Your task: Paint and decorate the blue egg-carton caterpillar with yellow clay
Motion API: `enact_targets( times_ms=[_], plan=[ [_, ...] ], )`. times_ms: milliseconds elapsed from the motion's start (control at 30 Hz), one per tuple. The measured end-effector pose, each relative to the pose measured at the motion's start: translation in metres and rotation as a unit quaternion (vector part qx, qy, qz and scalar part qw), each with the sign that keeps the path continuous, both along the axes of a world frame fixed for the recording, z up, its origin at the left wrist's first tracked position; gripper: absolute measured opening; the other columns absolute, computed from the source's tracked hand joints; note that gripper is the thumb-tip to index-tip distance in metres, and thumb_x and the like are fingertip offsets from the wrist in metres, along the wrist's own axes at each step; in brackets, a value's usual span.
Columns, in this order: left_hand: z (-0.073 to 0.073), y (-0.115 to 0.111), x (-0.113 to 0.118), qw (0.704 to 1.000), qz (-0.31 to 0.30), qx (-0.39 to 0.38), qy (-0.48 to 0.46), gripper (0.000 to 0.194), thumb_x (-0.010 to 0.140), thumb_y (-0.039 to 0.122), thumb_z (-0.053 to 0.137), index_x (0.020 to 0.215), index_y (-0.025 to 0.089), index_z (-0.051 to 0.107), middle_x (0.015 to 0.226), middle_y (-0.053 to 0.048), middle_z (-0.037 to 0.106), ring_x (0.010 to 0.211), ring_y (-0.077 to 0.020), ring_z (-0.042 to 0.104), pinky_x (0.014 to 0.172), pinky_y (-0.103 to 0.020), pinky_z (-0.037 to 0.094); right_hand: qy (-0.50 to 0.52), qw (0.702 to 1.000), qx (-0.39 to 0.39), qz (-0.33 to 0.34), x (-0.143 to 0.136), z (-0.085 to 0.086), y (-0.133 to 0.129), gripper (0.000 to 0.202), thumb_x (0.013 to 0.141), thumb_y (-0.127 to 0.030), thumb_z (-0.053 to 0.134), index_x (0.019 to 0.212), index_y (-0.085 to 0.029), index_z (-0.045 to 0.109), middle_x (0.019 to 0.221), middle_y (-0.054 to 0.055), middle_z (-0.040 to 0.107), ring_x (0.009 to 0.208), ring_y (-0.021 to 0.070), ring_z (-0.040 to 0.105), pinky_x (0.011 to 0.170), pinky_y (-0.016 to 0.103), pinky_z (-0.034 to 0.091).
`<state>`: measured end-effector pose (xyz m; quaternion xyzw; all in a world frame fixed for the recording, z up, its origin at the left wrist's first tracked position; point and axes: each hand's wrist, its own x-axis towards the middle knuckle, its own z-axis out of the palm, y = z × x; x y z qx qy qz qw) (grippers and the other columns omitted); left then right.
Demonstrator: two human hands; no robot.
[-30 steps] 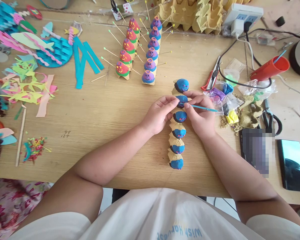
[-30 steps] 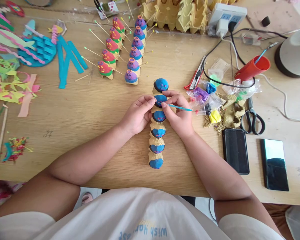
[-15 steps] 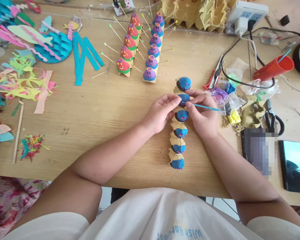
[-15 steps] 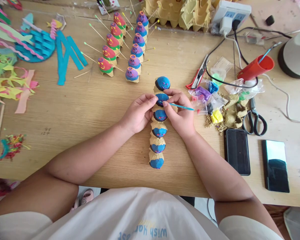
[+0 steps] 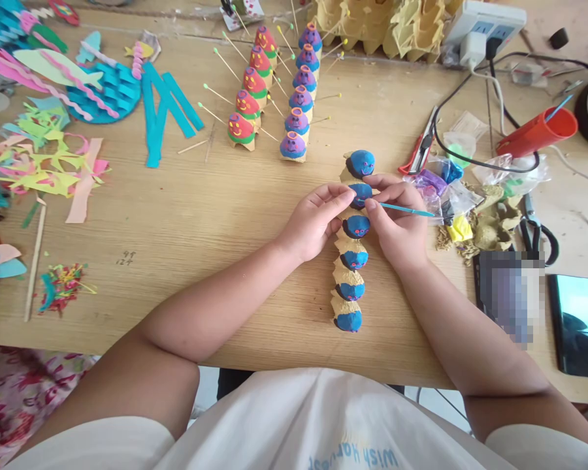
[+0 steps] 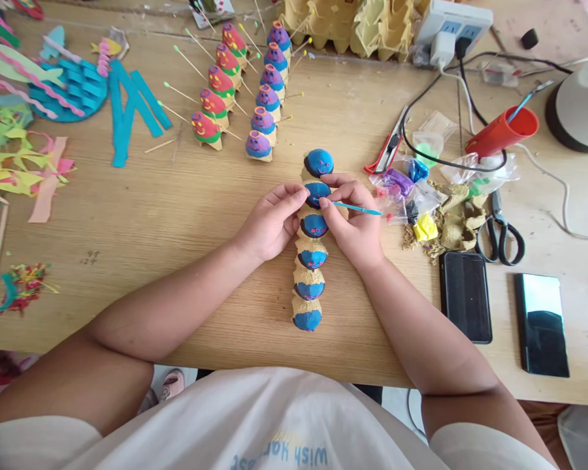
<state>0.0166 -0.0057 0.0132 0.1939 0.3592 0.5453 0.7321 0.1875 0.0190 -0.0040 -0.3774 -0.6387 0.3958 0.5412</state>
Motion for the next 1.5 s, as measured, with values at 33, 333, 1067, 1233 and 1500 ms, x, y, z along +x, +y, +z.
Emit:
enact_targets(
  times_ms=[33, 333, 1067, 1233, 1500],
  plan=[
    [-0.0001, 0.0, 0.0, 1.0, 0.0, -0.001, 0.0, 0.026, 0.088, 0.031, 0.094, 0.092, 0.019, 0.071, 0.09, 0.004, 0.078, 0.07, -0.0072, 0.073, 0.062, -0.019, 0.056, -0.001, 1.0, -0.001, -0.001, -0.0001, 0.0, 0.0, 0.031, 0.093, -0.055, 0.086, 0.089, -0.028, 0.071, 0.121, 0.003, 0.082, 0.124, 0.0245, 0.077, 0.113, 0.049, 0.063],
    [0.0006, -0.0001, -0.0001, 1.0, -0.001, -0.004, 0.001, 0.025, 0.088, 0.03, 0.094, 0.092, 0.02, 0.071, 0.09, 0.004, 0.078, 0.07, -0.0074, 0.073, 0.062, -0.02, 0.057, 0.005, 1.0, 0.0, -0.001, -0.0002, -0.0011, 0.001, 0.032, 0.094, -0.054, 0.086, 0.089, -0.028, 0.069, 0.12, 0.002, 0.083, 0.121, 0.023, 0.078, 0.111, 0.048, 0.063],
    [0.002, -0.0003, -0.0005, 1.0, 0.0, -0.002, 0.006, 0.03, 0.086, 0.034, 0.096, 0.092, 0.02, 0.07, 0.089, 0.004, 0.079, 0.068, -0.007, 0.071, 0.058, -0.016, 0.054, 0.013, 1.0, -0.01, 0.005, -0.0009, 0.0021, -0.0002, 0.034, 0.092, -0.056, 0.087, 0.087, -0.028, 0.069, 0.117, 0.003, 0.082, 0.121, 0.0236, 0.078, 0.112, 0.049, 0.064],
    [0.0041, 0.0, 0.0, 1.0, 0.002, -0.014, 0.006, 0.028, 0.087, 0.032, 0.095, 0.091, 0.02, 0.07, 0.089, 0.003, 0.079, 0.068, -0.008, 0.072, 0.059, -0.018, 0.054, 0.01, 1.0, -0.028, 0.001, -0.002, 0.0012, -0.0002, 0.039, 0.088, -0.063, 0.088, 0.085, -0.029, 0.068, 0.118, 0.002, 0.081, 0.122, 0.0241, 0.077, 0.114, 0.051, 0.063],
    [0.0022, -0.0007, -0.0004, 1.0, 0.0, -0.015, -0.002, 0.027, 0.087, 0.032, 0.095, 0.092, 0.02, 0.071, 0.09, 0.004, 0.078, 0.068, -0.0066, 0.072, 0.059, -0.019, 0.055, 0.005, 1.0, -0.021, -0.008, -0.0024, 0.0006, 0.0001, 0.039, 0.088, -0.063, 0.087, 0.085, -0.029, 0.069, 0.117, 0.001, 0.083, 0.122, 0.0239, 0.078, 0.113, 0.049, 0.064]
  ],
)
